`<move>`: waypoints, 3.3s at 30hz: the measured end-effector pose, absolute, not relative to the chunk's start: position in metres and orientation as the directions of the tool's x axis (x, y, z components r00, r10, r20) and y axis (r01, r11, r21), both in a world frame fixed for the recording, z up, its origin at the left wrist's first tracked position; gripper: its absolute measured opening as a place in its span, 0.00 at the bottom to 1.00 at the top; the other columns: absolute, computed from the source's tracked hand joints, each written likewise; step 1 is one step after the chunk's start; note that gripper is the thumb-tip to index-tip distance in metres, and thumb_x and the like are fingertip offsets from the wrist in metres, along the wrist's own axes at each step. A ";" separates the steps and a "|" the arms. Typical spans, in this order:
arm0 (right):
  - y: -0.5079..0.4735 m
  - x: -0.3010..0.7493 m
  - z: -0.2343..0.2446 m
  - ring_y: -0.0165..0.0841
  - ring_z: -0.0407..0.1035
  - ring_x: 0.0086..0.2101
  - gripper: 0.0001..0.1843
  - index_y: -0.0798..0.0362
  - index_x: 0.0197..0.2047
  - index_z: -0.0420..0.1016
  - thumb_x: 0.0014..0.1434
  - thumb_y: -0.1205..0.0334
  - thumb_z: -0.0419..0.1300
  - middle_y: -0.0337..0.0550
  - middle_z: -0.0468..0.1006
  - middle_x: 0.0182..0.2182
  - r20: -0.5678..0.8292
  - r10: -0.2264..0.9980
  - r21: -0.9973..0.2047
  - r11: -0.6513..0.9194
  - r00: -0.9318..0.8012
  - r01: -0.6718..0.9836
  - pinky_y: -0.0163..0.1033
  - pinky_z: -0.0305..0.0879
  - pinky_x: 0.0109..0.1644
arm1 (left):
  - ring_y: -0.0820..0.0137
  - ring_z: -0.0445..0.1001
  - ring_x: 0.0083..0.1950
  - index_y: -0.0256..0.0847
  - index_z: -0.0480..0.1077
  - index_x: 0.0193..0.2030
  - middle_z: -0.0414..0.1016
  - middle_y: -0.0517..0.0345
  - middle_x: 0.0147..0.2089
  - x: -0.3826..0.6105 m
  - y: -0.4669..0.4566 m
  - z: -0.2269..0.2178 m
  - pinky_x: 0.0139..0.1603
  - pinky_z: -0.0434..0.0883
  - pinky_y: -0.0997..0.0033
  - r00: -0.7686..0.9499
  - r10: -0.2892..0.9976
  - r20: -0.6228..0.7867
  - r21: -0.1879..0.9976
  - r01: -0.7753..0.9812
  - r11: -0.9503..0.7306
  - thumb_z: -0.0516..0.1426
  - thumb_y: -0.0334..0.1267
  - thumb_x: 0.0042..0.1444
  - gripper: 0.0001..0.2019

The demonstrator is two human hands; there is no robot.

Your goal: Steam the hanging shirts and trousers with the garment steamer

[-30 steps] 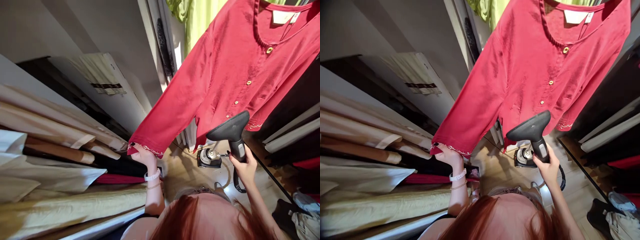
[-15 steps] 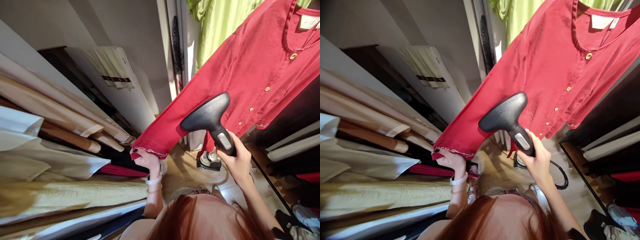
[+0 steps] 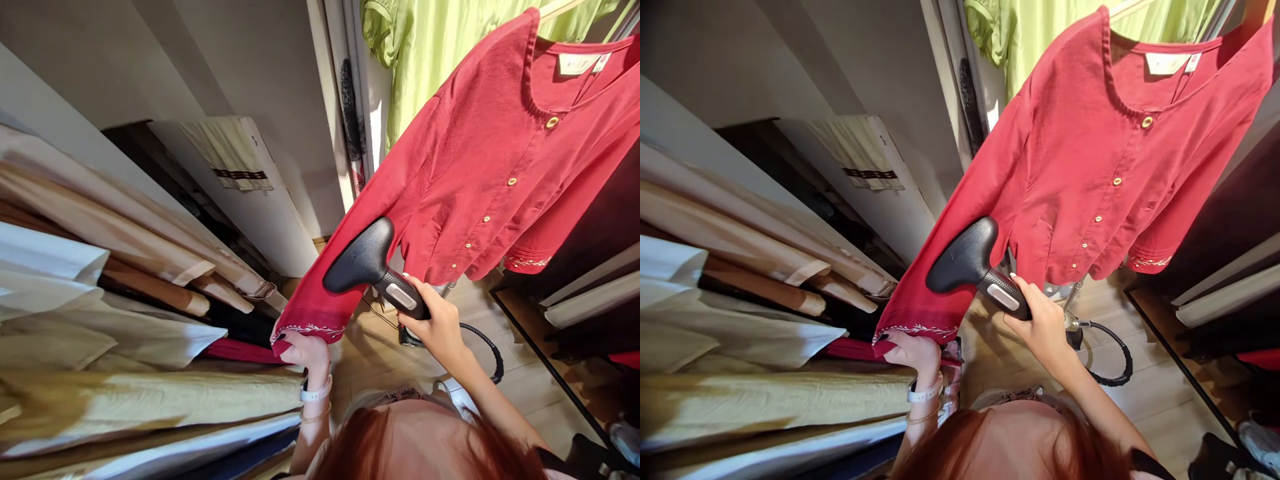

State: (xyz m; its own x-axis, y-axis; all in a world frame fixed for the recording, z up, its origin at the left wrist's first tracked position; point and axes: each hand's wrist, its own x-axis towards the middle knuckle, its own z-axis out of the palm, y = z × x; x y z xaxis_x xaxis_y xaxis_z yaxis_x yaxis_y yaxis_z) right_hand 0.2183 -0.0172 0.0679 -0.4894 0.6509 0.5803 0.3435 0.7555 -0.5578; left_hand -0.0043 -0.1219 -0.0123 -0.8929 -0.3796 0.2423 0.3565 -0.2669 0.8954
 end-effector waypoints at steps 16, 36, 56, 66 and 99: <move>-0.015 0.225 0.094 0.39 0.79 0.43 0.30 0.49 0.65 0.70 0.59 0.63 0.61 0.43 0.82 0.48 0.613 0.690 -0.576 0.724 -0.386 0.380 0.38 0.72 0.43 | 0.67 0.76 0.44 0.44 0.74 0.37 0.76 0.61 0.38 0.006 -0.148 0.016 0.56 0.72 0.66 -0.991 -0.059 0.123 0.848 0.136 -0.512 0.64 0.50 0.58 0.12; -0.018 0.266 0.107 0.38 0.78 0.43 0.28 0.48 0.64 0.70 0.61 0.57 0.65 0.45 0.81 0.49 0.758 0.621 -0.496 0.747 -0.198 0.443 0.40 0.74 0.45 | 0.63 0.74 0.65 0.42 0.77 0.58 0.79 0.49 0.58 -0.008 -0.136 0.016 0.73 0.61 0.57 -0.854 0.509 -0.103 0.572 -0.470 -0.672 0.57 0.43 0.68 0.16; -0.009 0.232 0.107 0.36 0.77 0.37 0.28 0.49 0.65 0.70 0.62 0.61 0.64 0.42 0.80 0.39 0.651 0.571 -0.326 0.805 -0.500 0.496 0.36 0.67 0.35 | 0.69 0.74 0.64 0.48 0.75 0.61 0.80 0.55 0.58 -0.013 -0.158 -0.020 0.74 0.58 0.61 -0.729 0.683 -0.056 0.264 -0.670 -0.694 0.43 0.44 0.74 0.22; 0.022 0.226 0.121 0.36 0.77 0.39 0.29 0.47 0.66 0.69 0.62 0.59 0.66 0.43 0.80 0.42 0.656 0.522 -0.217 0.823 -0.546 0.526 0.35 0.65 0.31 | 0.65 0.70 0.68 0.52 0.68 0.68 0.74 0.52 0.65 -0.014 -0.157 -0.021 0.76 0.55 0.50 -0.677 0.728 -0.108 0.305 -0.719 -0.624 0.44 0.47 0.73 0.22; 0.050 0.220 0.165 0.39 0.76 0.38 0.32 0.47 0.68 0.66 0.61 0.57 0.65 0.45 0.80 0.46 0.718 0.563 -0.299 0.780 -0.409 0.549 0.39 0.69 0.37 | 0.67 0.72 0.66 0.46 0.72 0.64 0.76 0.50 0.62 -0.001 -0.162 -0.037 0.76 0.54 0.54 -0.695 0.708 -0.127 0.224 -0.716 -0.662 0.45 0.41 0.74 0.20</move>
